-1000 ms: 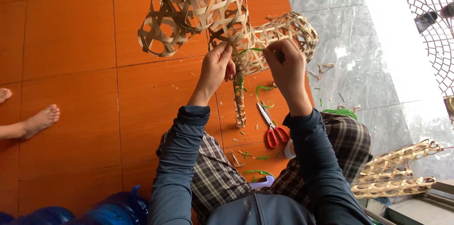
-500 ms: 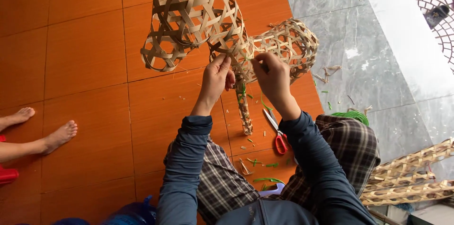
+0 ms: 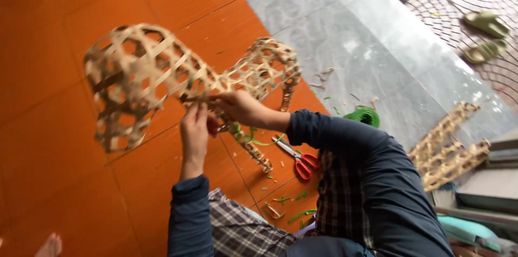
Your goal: Weaving and tying bamboo strips to create a giraffe-shaped decorative object
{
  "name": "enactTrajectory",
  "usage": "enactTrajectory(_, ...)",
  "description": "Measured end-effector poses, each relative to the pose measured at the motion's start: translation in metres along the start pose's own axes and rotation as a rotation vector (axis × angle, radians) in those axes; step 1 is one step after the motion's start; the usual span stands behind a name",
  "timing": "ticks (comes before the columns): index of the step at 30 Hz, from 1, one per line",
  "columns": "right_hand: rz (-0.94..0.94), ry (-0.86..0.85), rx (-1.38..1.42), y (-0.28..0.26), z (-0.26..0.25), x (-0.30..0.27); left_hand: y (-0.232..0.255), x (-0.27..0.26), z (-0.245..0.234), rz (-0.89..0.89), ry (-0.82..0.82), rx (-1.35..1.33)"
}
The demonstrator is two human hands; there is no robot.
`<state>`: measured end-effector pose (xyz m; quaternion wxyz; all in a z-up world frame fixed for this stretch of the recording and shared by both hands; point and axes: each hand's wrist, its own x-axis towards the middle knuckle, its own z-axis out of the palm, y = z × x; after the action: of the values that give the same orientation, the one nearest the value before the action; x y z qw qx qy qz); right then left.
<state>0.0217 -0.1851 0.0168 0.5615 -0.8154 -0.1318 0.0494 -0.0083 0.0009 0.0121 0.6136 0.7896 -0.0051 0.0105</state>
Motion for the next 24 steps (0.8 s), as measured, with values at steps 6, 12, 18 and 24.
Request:
enactTrajectory(6,-0.073,-0.064,0.270,-0.013,0.001,-0.016,0.001,-0.009,-0.003,0.036,-0.014,0.008)
enactTrajectory(12,0.026,-0.133,0.456,-0.015,-0.001,-0.015,0.069,-0.022,-0.003,-0.130,-0.067,0.103)
enactTrajectory(18,0.000,-0.051,0.511,-0.007,0.009,-0.014,0.067,-0.006,-0.026,-0.302,-0.157,0.300)
enactTrajectory(24,-0.031,-0.060,0.290,-0.009,0.000,-0.012,0.063,-0.013,-0.031,-0.093,0.014,0.438)
